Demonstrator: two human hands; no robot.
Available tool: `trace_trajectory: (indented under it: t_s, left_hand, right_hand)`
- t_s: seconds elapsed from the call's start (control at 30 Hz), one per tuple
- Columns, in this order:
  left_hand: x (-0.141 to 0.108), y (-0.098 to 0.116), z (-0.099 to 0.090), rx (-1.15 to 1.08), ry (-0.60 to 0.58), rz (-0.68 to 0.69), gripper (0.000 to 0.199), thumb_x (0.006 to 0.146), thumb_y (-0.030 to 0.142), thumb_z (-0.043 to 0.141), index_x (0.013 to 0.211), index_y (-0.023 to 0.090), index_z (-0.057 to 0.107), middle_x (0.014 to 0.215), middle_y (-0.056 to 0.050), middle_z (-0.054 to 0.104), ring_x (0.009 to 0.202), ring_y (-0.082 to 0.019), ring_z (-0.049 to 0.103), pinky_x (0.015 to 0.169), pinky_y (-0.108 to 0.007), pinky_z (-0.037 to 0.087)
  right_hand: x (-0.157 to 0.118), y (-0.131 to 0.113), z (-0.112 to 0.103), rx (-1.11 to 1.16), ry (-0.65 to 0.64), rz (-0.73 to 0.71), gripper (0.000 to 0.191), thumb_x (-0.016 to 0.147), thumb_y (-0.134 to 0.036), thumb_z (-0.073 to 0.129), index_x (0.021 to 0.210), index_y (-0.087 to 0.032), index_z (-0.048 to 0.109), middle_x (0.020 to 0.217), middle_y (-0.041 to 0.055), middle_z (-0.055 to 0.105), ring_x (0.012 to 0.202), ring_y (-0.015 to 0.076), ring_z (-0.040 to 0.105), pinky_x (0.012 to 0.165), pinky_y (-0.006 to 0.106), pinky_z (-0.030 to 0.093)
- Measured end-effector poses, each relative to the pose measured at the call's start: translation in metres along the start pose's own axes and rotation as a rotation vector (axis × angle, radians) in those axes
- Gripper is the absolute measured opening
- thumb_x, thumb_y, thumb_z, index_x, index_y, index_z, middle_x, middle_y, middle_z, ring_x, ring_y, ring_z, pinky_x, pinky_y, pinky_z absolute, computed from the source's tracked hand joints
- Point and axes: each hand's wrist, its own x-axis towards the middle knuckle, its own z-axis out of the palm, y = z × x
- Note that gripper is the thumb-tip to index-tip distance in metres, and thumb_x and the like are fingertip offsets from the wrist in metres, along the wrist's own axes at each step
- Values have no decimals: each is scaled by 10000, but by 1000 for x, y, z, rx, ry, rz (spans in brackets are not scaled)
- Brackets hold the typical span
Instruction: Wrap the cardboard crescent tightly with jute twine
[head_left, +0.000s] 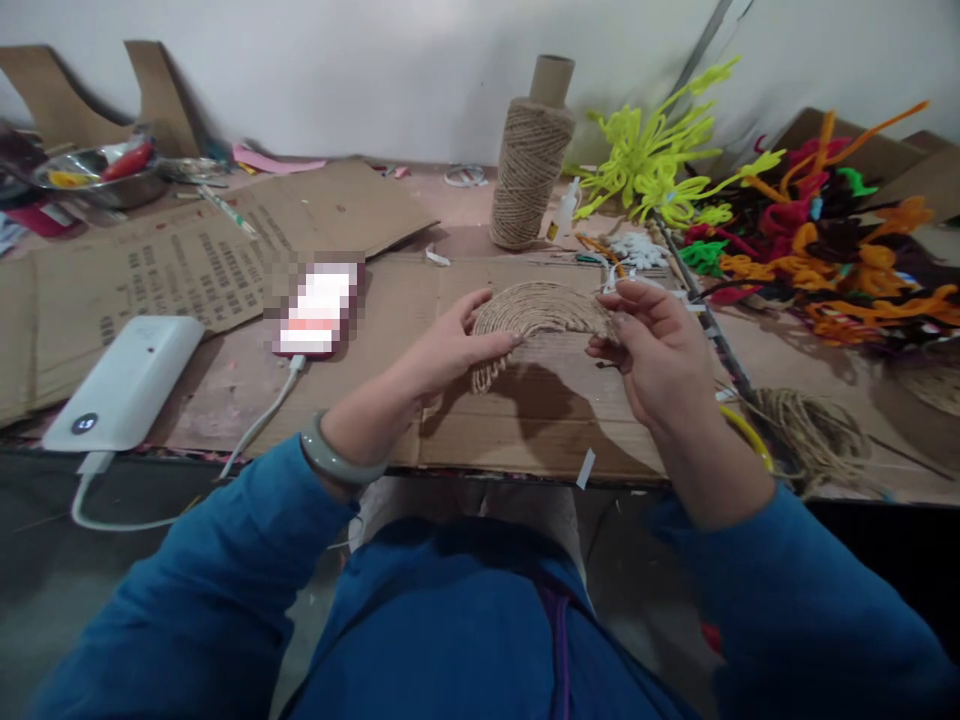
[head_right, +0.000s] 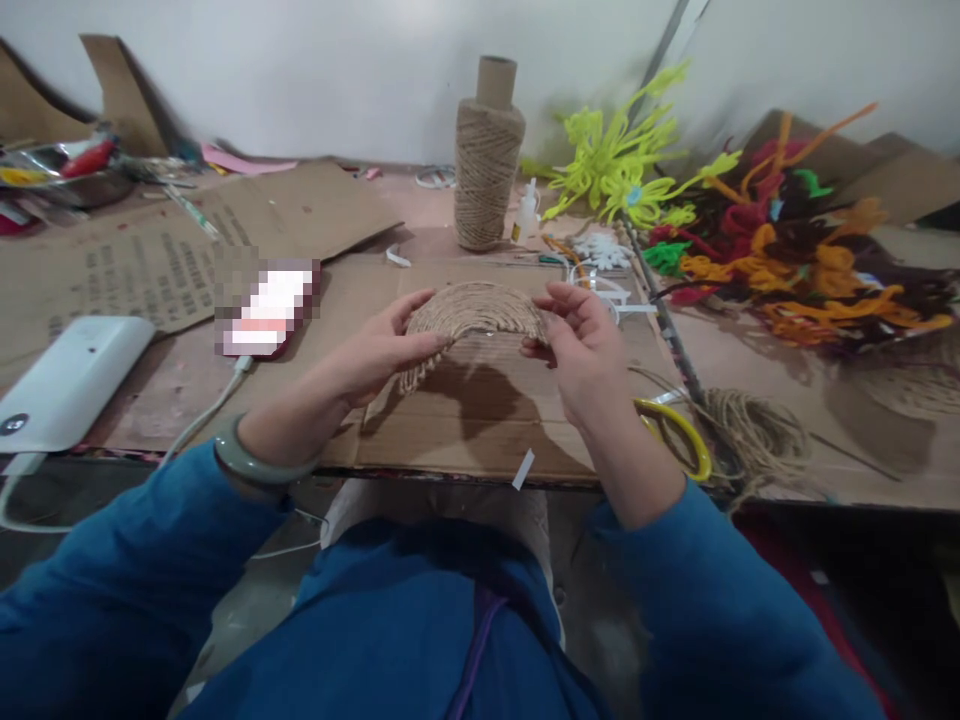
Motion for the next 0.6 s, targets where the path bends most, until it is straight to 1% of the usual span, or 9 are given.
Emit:
trace_trajectory:
  t_s: [0.1, 0.17, 0.23, 0.3, 0.4, 0.47, 0.6]
  left_hand:
    - [0, -2, 0, -108, -44, 2, 757, 729, 241, 723, 1415, 144, 416, 1431, -168, 521, 1227, -261, 581, 1009, -372, 489]
    - [-1, -2, 0, -112, -52, -16, 763, 711, 210, 724, 1410, 160, 423, 1378, -156, 559, 1100, -241, 641, 913, -359, 530]
    - [-3, -2, -1, -80, -52, -15, 756, 699, 199, 728, 1397, 168, 440, 1308, -139, 596, 974, -216, 665, 827, -350, 546]
    - [-5, -1, -1, -45, -31, 0, 709, 685, 193, 734, 1347, 153, 482, 1226, -123, 625, 913, -195, 658, 786, -335, 540]
    - [-6, 2, 0, -15, 18, 5, 573, 671, 177, 727, 1214, 134, 547, 1096, -94, 653, 890, -175, 641, 788, -318, 522]
    - [-6, 3, 1, -4, 42, 12, 489, 671, 164, 713, 1134, 142, 560, 1029, -69, 658, 865, -159, 629, 788, -306, 509]
    - [-7, 2, 1, -6, 58, 19, 416, 670, 144, 698, 1059, 159, 553, 952, -30, 648, 806, -134, 609, 760, -285, 492]
  right_hand:
    - [-14, -2, 4, -68, -8, -91, 264, 831, -279, 537, 1094, -274, 521, 1168, 64, 618, 929, 199, 629, 671, 365, 627]
    - [-22, -4, 7, -114, -18, -125, 256, 849, -290, 526, 1104, -269, 522, 1202, 73, 605, 938, 201, 626, 676, 355, 627]
    - [-28, -6, 8, -136, -31, -140, 259, 854, -287, 531, 1112, -262, 525, 1228, 79, 594, 888, 188, 629, 689, 351, 628]
    - [-32, -8, 8, -141, -42, -141, 268, 853, -281, 544, 1119, -252, 535, 1240, 83, 589, 810, 168, 627, 702, 356, 629]
    - [-36, -10, 9, -154, -51, -139, 286, 849, -276, 558, 1132, -245, 541, 1242, 84, 588, 729, 147, 615, 698, 361, 626]
    - [-38, -10, 11, -169, -59, -136, 304, 851, -285, 559, 1153, -253, 532, 1248, 81, 585, 716, 143, 610, 693, 354, 623]
    - [-38, -11, 13, -166, -65, -132, 338, 849, -286, 564, 1183, -255, 517, 1298, 84, 557, 677, 121, 591, 694, 339, 621]
